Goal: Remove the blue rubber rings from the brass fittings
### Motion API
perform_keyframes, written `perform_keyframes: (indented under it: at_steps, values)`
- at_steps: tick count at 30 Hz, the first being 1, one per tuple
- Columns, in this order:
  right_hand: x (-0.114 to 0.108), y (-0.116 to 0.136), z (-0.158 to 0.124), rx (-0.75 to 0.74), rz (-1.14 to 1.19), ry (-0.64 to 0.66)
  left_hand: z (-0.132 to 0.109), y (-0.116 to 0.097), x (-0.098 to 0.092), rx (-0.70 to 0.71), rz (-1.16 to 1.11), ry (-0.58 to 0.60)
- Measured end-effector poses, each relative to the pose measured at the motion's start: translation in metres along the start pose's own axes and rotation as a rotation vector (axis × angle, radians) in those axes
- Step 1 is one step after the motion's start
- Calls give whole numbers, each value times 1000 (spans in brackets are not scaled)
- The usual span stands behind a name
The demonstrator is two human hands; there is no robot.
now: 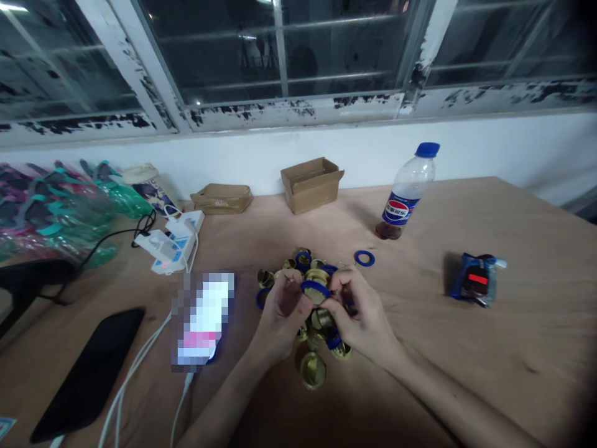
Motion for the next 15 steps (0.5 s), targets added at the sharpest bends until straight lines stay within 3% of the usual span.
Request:
perform_keyframes:
  at_steps: [15]
  values:
    - [-1, 3, 0, -62, -57, -6, 1, -6, 1, 52, 63, -2]
Point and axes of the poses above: each hand's wrist, its own z-axis towards the middle knuckle, its own x-axis out of the palm, y = z × x, the point moved 4 cm from there along z, towards the middle knuckle, and after that the axes turned 4 degrees about -x, right-handed, at the moved point
